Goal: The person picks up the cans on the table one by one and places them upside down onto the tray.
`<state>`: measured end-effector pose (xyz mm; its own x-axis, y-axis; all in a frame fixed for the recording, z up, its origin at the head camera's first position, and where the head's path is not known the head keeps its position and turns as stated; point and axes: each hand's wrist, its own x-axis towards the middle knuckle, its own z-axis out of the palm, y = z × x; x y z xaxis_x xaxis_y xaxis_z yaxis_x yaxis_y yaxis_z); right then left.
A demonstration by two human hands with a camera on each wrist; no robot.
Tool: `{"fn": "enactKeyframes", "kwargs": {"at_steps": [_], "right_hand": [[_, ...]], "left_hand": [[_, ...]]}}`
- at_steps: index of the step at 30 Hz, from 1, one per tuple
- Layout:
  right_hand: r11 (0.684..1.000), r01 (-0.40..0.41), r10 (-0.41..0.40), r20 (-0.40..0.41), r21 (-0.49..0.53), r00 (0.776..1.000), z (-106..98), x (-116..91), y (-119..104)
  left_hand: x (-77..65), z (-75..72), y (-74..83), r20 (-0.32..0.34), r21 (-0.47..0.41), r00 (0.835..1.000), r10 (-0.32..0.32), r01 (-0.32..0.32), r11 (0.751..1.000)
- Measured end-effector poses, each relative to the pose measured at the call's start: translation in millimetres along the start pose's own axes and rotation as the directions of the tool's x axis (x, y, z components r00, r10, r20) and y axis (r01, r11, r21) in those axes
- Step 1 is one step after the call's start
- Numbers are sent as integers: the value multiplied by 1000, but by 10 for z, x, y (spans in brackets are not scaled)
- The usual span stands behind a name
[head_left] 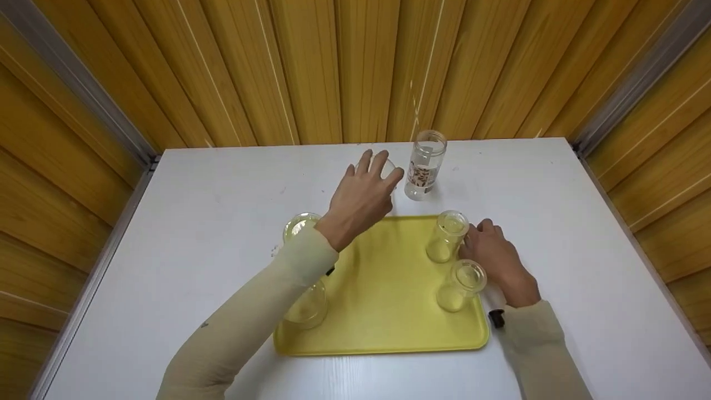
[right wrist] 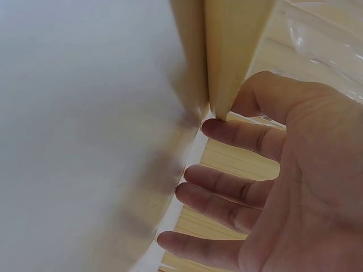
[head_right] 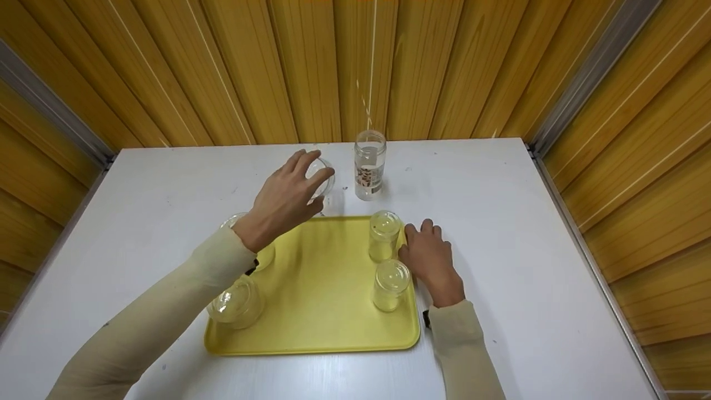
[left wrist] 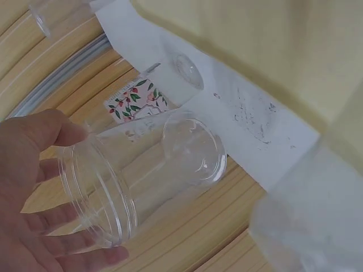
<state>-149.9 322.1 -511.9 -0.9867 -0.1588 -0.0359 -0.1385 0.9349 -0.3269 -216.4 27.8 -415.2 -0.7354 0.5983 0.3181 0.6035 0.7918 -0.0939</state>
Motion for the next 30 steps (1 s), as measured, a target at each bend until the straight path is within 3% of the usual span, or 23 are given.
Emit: {"fn": "enactKeyframes", "kwargs": {"at_steps": [5,9,24,30], "right_hand": [[1000,-4,4,11,-4,1000,3,4,7],[1000,-6,6,19,-6,1000,2,8,0],[1000,-14,14,34,-4,999,-33,2,-17],[1000,-8,7,44,22,999,-37,-8,-5]], "left_hand": [[-156,-52,35,-190,36,981,46,-40,999],[-255,-97,36,-280,41,958,54,-44,998],[-666,-177,169,-366,-129,931,-17,-33,991],[-806,-220,206,-419,-222,905,-77,-19,975]]}}
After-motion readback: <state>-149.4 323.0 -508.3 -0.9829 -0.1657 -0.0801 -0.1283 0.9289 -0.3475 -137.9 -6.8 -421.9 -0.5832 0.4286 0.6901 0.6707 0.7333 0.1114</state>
